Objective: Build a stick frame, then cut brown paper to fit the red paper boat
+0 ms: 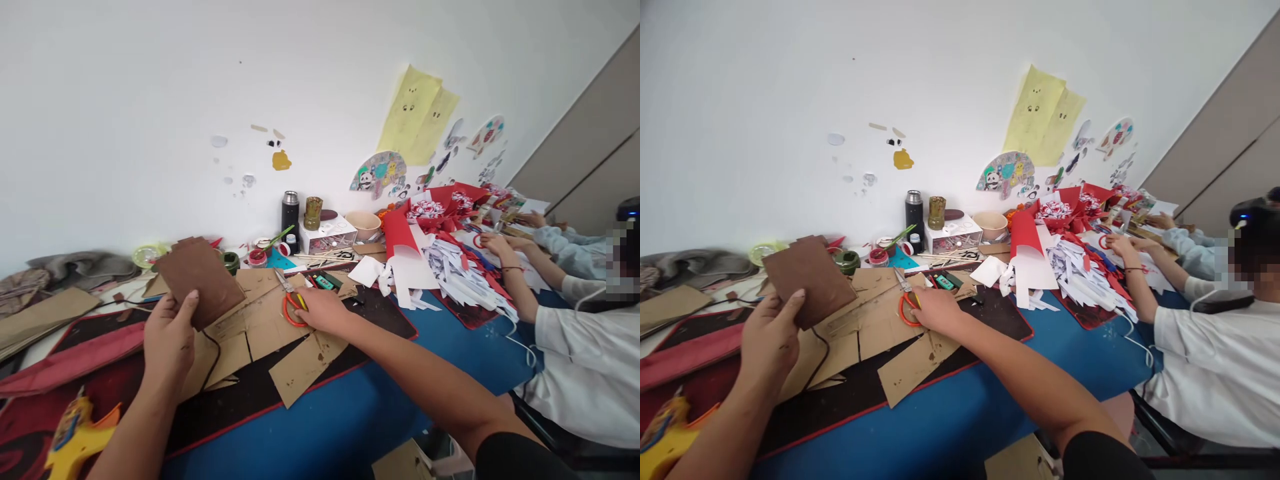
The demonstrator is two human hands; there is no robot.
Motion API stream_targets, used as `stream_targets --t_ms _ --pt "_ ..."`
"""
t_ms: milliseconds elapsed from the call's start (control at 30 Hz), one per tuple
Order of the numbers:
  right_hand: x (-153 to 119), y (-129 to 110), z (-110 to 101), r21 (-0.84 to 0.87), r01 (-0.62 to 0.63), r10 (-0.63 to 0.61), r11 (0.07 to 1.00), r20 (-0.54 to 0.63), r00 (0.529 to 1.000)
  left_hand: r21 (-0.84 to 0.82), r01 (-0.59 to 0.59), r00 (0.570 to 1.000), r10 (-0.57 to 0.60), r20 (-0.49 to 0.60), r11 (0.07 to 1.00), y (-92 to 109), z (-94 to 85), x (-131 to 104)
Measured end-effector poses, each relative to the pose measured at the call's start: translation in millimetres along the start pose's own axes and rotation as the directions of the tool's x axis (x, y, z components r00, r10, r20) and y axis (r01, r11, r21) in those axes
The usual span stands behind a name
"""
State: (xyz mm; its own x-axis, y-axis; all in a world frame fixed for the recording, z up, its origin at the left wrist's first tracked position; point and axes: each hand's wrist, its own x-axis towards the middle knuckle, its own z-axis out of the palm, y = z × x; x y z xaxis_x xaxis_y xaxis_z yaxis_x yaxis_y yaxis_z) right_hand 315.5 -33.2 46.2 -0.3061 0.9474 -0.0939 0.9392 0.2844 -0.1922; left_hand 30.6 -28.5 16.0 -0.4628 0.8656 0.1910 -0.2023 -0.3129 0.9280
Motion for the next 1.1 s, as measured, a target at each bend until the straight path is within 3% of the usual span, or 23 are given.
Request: stream_targets --t_ms 367,633,667,700,767,800,867,1000,1100 --pt "-1 16 -7 0.059 -0.054 0.057 0.997 -0.037 0.998 0.011 0.049 0.998 -0.049 0.045 0.999 -3 -1.6 0" --pt "-18 44 -12 0.372 -0.127 0.162 0.919 -0.066 0.985 -0.066 0.07 0.997 -0.068 0.032 0.995 -8 -2.0 2" --pt "-21 45 -12 0.489 -0.118 0.17 0.864 -0.062 0.984 -0.07 0.071 0.997 -0.069 0.029 0.995 -9 -1.9 2" --pt "-25 44 -11 0.654 -0.102 0.181 0.75 -0.054 0.982 -0.073 0.072 0.997 -0.07 0.025 0.995 -9 -1.9 2" --pt "-32 40 -10 0.919 -0.049 0.185 0.391 -0.026 0.982 -0.077 0.076 0.997 -0.075 0.015 0.994 -10 -2.0 3" --pt "-35 37 -10 0.974 -0.01 0.167 0.226 -0.028 0.986 -0.081 0.077 0.997 -0.076 0.007 0.994 -10 -2.0 3" --pt "-37 27 -6 0.998 0.056 0.117 -0.003 -0.055 0.992 -0.089 0.073 0.997 -0.075 -0.014 0.993 -11 -2.1 4" --pt "-22 -5 16 0.95 0.002 0.022 -0.312 0.005 1.0 -0.105 0.084 0.996 -0.088 -0.034 0.991 -11 -3.1 6" --pt "-3 -31 33 0.929 -0.149 -0.097 -0.338 0.123 0.988 -0.096 0.086 0.995 -0.091 -0.049 0.992 -10 -5.7 7"
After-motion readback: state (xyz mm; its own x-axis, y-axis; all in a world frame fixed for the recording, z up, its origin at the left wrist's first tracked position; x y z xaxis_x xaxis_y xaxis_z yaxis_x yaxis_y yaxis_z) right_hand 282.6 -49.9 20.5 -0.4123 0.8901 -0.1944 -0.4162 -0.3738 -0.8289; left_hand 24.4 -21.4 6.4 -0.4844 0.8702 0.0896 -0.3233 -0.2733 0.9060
